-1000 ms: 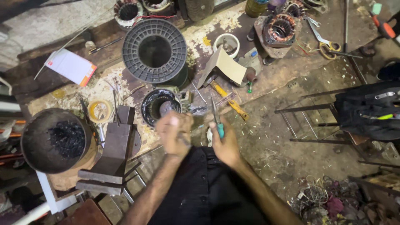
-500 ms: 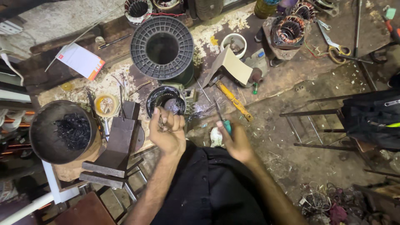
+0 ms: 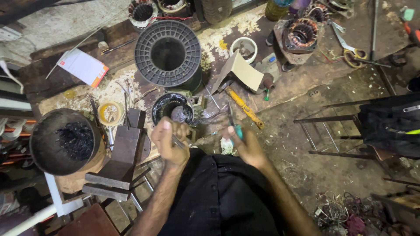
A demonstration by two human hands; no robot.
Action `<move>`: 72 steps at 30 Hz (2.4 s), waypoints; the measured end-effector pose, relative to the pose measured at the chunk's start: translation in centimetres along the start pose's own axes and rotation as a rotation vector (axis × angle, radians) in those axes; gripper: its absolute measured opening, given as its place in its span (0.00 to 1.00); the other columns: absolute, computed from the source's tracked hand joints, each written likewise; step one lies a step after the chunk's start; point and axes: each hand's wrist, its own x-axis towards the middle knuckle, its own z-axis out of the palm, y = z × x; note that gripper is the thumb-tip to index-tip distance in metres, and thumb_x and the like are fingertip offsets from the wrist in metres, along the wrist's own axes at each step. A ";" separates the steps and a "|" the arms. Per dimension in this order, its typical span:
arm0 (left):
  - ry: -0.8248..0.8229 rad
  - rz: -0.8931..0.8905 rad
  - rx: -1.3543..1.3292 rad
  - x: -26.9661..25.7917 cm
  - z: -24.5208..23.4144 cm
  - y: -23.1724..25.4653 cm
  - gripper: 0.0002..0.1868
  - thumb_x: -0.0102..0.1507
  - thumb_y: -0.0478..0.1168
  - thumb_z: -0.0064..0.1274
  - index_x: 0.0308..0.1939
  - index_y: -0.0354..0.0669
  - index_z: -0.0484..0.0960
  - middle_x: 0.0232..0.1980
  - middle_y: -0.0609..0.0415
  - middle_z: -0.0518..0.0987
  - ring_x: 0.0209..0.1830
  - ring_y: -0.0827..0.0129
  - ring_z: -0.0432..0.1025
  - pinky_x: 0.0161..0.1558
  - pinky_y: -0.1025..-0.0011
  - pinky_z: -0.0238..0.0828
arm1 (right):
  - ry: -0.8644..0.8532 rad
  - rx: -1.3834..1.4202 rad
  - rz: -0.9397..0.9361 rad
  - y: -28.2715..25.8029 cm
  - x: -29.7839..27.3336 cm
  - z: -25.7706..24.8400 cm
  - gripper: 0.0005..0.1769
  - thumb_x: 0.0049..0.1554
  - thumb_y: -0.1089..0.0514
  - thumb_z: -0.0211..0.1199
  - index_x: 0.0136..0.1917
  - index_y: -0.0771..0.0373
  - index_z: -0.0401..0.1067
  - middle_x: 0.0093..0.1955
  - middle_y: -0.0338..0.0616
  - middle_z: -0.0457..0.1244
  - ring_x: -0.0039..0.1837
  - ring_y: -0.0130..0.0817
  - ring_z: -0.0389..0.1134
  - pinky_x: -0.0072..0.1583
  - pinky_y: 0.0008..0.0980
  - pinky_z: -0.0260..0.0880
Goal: The person uses pliers to cut and remove wires from a cylindrical electrical component, likely a motor stator. They then strip the insulation from the cut wires and place them into a container.
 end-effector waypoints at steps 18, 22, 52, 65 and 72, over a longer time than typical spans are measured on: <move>0.383 -0.535 -0.542 2.9 -2.6 -0.5 0.18 0.69 0.46 0.35 0.24 0.50 0.63 0.18 0.66 0.52 0.15 0.76 0.44 0.21 0.73 0.45 | -0.005 -0.018 -0.005 2.3 0.8 -0.3 0.17 0.69 0.54 0.55 0.64 0.70 0.68 0.56 0.54 0.67 0.59 0.37 0.67 0.61 0.37 0.65; 0.339 -0.686 -0.762 3.2 -3.6 -1.1 0.17 0.68 0.45 0.35 0.23 0.50 0.63 0.17 0.66 0.51 0.14 0.76 0.44 0.23 0.73 0.46 | 0.039 -0.180 -0.221 0.4 0.4 -0.1 0.25 0.61 0.64 0.60 0.71 0.68 0.65 0.61 0.59 0.67 0.63 0.47 0.70 0.64 0.39 0.66; 0.619 -0.496 -0.327 2.7 -4.5 0.0 0.21 0.69 0.48 0.37 0.21 0.51 0.61 0.17 0.66 0.48 0.14 0.75 0.40 0.19 0.72 0.41 | -0.033 -0.138 0.292 8.7 1.6 2.2 0.22 0.64 0.41 0.56 0.50 0.59 0.80 0.32 0.48 0.63 0.35 0.38 0.61 0.40 0.41 0.62; 0.537 -0.580 -0.771 1.3 -8.1 1.7 0.17 0.66 0.46 0.37 0.22 0.51 0.62 0.18 0.67 0.51 0.14 0.77 0.44 0.21 0.73 0.44 | -0.088 -0.385 -0.382 5.2 9.7 1.6 0.32 0.61 0.56 0.68 0.74 0.72 0.65 0.59 0.54 0.67 0.59 0.39 0.70 0.58 0.34 0.70; 0.466 -0.752 -0.835 0.1 -7.2 -1.5 0.16 0.67 0.44 0.37 0.24 0.50 0.64 0.18 0.67 0.52 0.14 0.78 0.45 0.20 0.75 0.44 | -0.409 0.341 -0.101 -9.3 2.3 2.6 0.23 0.60 0.67 0.64 0.68 0.68 0.68 0.57 0.44 0.69 0.49 0.22 0.69 0.48 0.23 0.70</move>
